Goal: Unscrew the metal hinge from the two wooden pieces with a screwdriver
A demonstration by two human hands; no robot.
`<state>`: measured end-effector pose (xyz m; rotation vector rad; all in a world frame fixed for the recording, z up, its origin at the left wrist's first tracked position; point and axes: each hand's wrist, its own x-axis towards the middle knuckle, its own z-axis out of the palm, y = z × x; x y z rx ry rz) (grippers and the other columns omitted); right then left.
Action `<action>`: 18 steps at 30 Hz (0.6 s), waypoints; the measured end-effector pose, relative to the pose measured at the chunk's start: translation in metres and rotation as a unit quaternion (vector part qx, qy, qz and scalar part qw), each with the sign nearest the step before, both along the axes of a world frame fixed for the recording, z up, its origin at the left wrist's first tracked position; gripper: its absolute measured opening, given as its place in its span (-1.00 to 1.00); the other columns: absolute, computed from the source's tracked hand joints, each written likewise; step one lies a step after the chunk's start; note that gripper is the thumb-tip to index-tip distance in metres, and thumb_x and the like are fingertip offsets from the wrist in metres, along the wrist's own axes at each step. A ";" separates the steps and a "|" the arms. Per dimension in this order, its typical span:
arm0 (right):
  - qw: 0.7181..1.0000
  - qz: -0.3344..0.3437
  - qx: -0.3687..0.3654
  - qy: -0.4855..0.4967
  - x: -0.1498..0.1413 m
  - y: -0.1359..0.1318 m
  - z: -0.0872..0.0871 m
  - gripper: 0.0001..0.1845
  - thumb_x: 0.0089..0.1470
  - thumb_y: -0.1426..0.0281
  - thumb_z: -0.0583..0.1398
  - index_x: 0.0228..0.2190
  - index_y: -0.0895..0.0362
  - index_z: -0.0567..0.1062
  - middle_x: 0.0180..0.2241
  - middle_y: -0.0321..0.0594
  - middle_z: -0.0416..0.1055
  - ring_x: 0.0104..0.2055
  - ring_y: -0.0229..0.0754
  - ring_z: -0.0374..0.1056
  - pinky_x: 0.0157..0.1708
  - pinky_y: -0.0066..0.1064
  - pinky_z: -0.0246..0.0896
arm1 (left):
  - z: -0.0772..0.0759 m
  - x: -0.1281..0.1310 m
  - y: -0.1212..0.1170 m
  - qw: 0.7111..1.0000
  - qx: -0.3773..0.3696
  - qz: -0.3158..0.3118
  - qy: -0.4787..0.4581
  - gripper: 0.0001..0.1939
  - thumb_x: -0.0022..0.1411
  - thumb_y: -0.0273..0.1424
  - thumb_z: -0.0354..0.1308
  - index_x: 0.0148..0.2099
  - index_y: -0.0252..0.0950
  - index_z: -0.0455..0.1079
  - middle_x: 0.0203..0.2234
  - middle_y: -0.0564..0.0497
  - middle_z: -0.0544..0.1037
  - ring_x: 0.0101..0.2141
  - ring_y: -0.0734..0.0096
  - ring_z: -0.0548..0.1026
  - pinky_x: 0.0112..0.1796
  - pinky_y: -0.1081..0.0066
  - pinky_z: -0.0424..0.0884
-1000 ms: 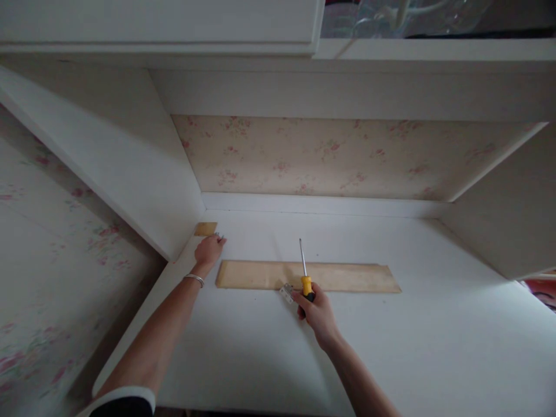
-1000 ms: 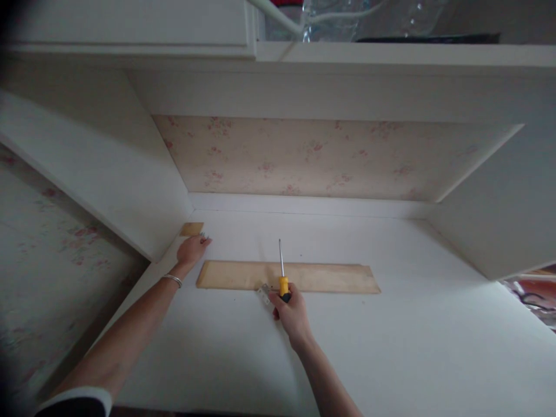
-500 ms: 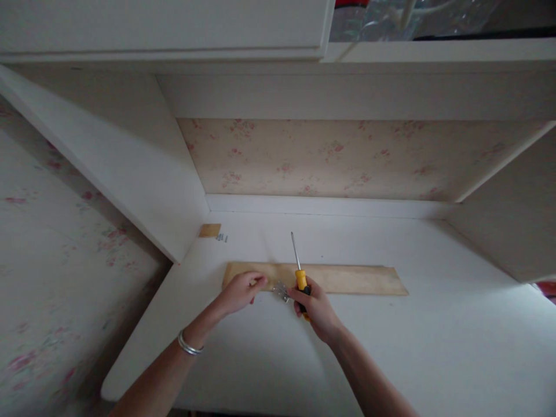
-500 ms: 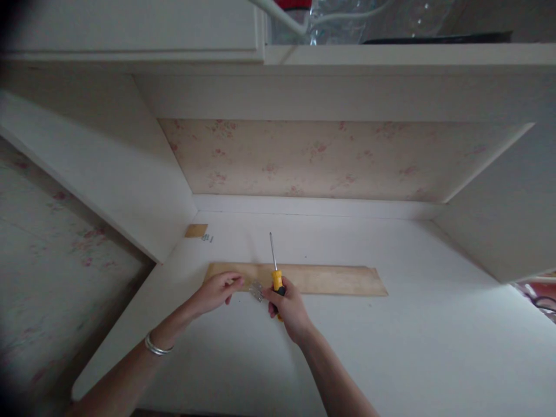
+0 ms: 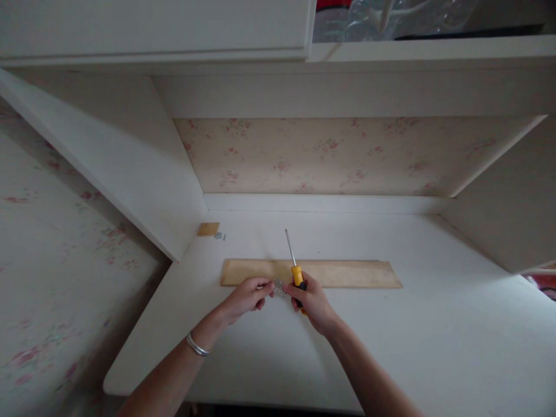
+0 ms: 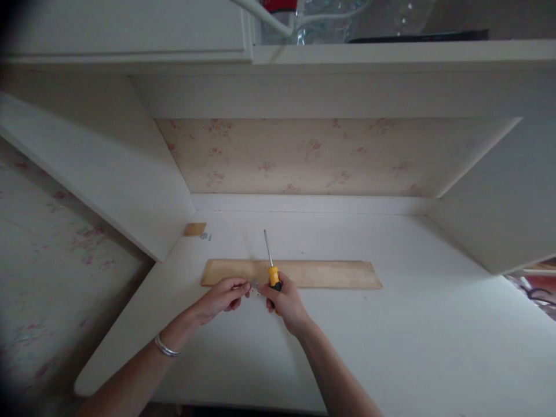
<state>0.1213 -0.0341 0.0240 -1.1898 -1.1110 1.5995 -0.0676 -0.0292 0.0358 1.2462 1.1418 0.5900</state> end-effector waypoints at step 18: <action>0.996 -0.048 -0.036 -0.072 0.023 -0.006 -0.020 -0.71 -0.11 0.23 0.21 -0.40 0.13 0.28 -0.60 -0.38 0.29 -0.69 -0.35 0.18 -0.74 -0.51 0.02 | -0.038 -0.051 0.070 0.962 0.071 0.233 0.122 -0.61 -0.01 -0.12 0.13 -0.29 -0.35 0.46 -0.61 0.10 0.34 -0.64 0.59 0.16 -0.62 0.53 -0.01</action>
